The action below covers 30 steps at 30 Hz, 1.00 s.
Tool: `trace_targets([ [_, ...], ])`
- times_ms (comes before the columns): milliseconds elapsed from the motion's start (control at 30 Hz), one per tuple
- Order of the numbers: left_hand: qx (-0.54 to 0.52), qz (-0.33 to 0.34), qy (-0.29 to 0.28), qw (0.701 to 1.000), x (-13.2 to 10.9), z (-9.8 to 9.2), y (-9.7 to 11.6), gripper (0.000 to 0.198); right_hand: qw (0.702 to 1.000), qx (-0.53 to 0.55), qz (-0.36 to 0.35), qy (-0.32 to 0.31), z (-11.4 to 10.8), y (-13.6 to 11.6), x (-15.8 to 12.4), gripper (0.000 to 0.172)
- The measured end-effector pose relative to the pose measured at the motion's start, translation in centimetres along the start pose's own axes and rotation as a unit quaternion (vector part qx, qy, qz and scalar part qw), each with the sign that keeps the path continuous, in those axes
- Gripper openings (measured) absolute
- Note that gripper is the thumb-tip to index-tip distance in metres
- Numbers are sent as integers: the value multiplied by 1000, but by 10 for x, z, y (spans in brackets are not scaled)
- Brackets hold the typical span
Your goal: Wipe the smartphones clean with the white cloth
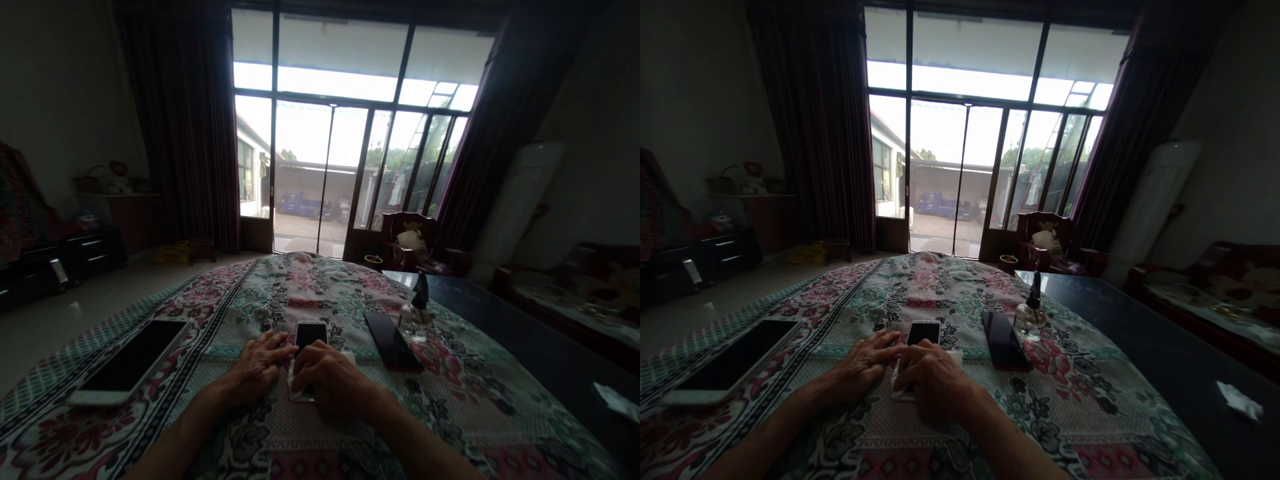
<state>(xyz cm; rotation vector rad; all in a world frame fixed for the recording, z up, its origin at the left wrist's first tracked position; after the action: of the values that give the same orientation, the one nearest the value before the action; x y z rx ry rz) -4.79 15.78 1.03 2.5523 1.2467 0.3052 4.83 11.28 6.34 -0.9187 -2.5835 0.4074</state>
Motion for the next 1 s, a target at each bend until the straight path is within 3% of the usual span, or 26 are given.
trace_targets([
  [667, 7, -3, -11, 1000, -2, -2, 4, 61, 1000, 7, -19, -17, 7, -8, -2, 22],
  [1000, 55, -1, 14, 998, 4, -8, 8, 61, 1000, -15, -23, -9, 0, 5, -3, 15],
])
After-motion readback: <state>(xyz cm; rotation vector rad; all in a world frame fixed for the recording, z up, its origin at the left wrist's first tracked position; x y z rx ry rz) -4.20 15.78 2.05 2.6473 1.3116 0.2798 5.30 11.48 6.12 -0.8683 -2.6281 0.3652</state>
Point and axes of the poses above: each hand's wrist, its own x-axis towards the middle knuckle, its own z-axis out of the palm, y = z × x, the point moved 10 cm from there along x, towards the middle knuckle, and after that the axes turned 14 degrees about z, right-handed, at the moved point
